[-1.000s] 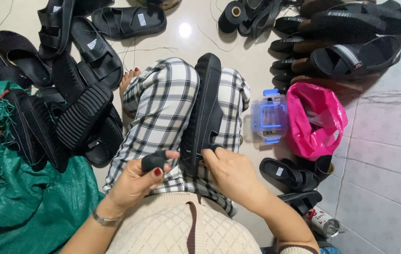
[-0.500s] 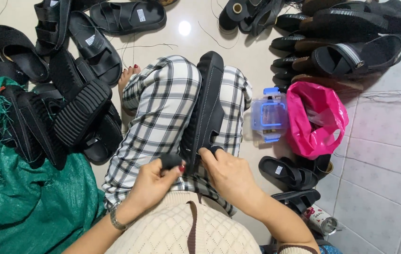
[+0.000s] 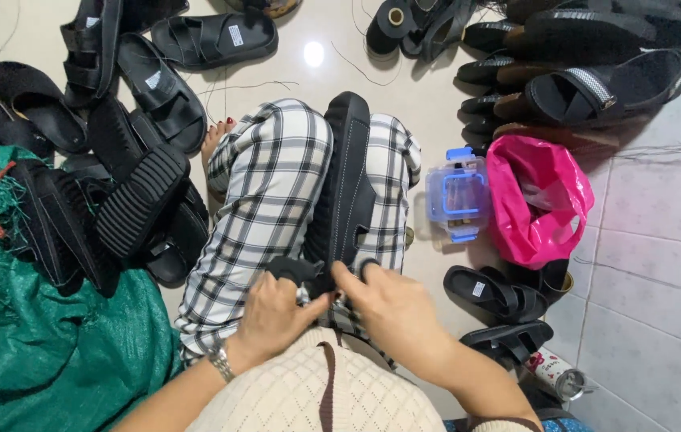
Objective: The person sits on the floor surrounded by many black sandals and uses a needle and thread to sew the upper part of a black sandal. They repeatedly insert the needle and pull the thread to stitch the shoe while holding it steady with their other hand.
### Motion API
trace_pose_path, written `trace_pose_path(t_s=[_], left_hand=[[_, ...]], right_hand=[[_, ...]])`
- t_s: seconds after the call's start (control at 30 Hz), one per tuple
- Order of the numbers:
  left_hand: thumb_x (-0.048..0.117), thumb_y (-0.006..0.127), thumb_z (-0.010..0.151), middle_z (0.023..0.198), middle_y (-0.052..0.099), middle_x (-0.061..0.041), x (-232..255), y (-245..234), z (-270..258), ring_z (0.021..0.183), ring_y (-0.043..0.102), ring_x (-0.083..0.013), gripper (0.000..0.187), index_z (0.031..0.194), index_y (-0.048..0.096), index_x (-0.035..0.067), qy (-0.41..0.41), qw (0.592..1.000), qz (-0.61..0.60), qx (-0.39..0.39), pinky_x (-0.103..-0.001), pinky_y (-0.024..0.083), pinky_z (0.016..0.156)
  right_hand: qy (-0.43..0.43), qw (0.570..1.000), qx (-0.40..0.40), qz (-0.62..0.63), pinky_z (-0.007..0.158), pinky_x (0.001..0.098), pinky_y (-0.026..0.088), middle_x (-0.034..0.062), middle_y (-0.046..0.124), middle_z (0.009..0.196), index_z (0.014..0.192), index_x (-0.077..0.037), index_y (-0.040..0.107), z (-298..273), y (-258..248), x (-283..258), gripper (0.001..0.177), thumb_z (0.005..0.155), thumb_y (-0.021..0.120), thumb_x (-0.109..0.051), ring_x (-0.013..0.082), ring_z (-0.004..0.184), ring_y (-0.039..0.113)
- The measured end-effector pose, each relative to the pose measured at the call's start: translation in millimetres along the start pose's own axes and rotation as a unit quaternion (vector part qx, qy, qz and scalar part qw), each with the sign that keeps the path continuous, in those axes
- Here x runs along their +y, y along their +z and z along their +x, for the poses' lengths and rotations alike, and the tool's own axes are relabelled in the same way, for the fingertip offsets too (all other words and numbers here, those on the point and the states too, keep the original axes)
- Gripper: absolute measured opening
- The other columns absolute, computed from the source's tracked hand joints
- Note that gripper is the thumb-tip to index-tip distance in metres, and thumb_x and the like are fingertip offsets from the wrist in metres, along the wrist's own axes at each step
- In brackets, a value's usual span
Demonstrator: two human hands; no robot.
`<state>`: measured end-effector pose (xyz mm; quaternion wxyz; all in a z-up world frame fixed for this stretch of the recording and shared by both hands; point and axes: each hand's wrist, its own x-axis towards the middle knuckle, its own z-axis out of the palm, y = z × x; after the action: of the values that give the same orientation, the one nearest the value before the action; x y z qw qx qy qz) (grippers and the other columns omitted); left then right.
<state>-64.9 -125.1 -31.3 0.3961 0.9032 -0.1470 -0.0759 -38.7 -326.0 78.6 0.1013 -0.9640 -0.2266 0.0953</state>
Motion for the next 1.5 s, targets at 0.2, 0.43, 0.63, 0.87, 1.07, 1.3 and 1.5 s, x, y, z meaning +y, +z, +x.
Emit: trace_pose_path(t_s=[0.2, 0.43, 0.63, 0.87, 1.07, 1.3, 1.5], left_hand=[[0.016, 0.085, 0.074, 0.089, 0.050, 0.001, 19, -42, 22, 0.063, 0.043, -0.0070, 0.068, 0.136, 0.059, 0.011, -0.224, 0.946, -0.226, -0.062, -0.019, 0.041, 0.052], [0.066, 0.085, 0.065, 0.084, 0.067, -0.027, 28, -38, 39, 0.079, 0.072, -0.0502, 0.085, 0.109, 0.066, -0.003, -0.179, 0.968, 0.025, -0.177, -0.060, 0.056, 0.066], [0.063, 0.071, 0.076, 0.063, 0.063, -0.012, 33, -13, 35, 0.060, 0.070, -0.0369, 0.054, 0.081, 0.062, 0.010, -0.078, 0.987, 0.083, -0.112, -0.044, 0.053, 0.053], [0.056, 0.072, 0.077, 0.068, 0.065, -0.016, 41, -37, 42, 0.068, 0.071, -0.0381, 0.051, 0.085, 0.064, 0.006, -0.087, 0.976, 0.059, -0.188, -0.042, 0.055, 0.056], [0.038, 0.078, 0.080, 0.082, 0.063, -0.013, 5, -41, 23, 0.073, 0.060, -0.0301, 0.039, 0.091, 0.063, 0.003, -0.153, 0.957, -0.075, -0.233, -0.037, 0.052, 0.060], [0.027, 0.075, 0.111, 0.066, 0.055, -0.016, -117, -103, -9, 0.051, 0.044, -0.0296, 0.050, 0.071, 0.065, -0.002, -0.081, 0.938, 0.290, 0.172, -0.042, 0.037, 0.050], [0.017, 0.074, 0.085, 0.112, 0.069, -0.027, -20, -120, 35, 0.091, 0.061, -0.0361, 0.025, 0.071, 0.073, -0.003, 0.009, 0.974, 0.207, 0.096, -0.046, 0.048, 0.083]], right_hand=[[0.087, 0.984, -0.016, 0.157, 0.039, 0.0319, 0.042, 0.0020, 0.062, 0.067, 0.130, -0.014, 0.063, -38, -36, 36, 0.041, 0.090, 0.067, -0.022, 0.0164, 0.041, 0.054], [0.097, 0.843, 0.115, 0.517, 0.070, 0.0329, 0.055, 0.0119, 0.074, 0.085, 0.091, -0.012, 0.082, -16, 80, 55, 0.011, 0.080, 0.083, -0.015, 0.0239, 0.074, 0.067], [-0.062, 0.732, -0.035, 0.678, 0.048, 0.0295, 0.042, 0.0097, 0.064, 0.061, 0.077, -0.002, 0.079, -5, 13, 67, 0.007, 0.075, 0.074, -0.007, 0.0162, 0.049, 0.052], [-0.086, 0.996, -0.022, 0.018, 0.044, 0.0290, 0.048, 0.0027, 0.063, 0.053, 0.100, -0.010, 0.075, 4, -5, 41, 0.025, 0.076, 0.070, -0.006, 0.0181, 0.045, 0.064], [-0.049, 0.972, 0.226, 0.046, 0.047, 0.0273, 0.042, -0.0011, 0.053, 0.055, 0.094, -0.008, 0.072, -6, 52, 34, 0.026, 0.070, 0.067, 0.001, 0.0147, 0.046, 0.049], [0.320, 0.836, 0.444, -0.043, 0.060, 0.0327, 0.042, 0.0142, 0.062, 0.086, 0.110, 0.009, 0.073, -72, 14, 129, 0.020, 0.091, 0.075, 0.016, 0.0202, 0.065, 0.045], [0.052, 0.879, 0.159, 0.446, 0.063, 0.0188, 0.061, -0.0060, 0.052, 0.070, 0.131, -0.009, 0.063, -47, 44, 73, 0.069, 0.067, 0.055, 0.017, 0.0052, 0.053, 0.051]])
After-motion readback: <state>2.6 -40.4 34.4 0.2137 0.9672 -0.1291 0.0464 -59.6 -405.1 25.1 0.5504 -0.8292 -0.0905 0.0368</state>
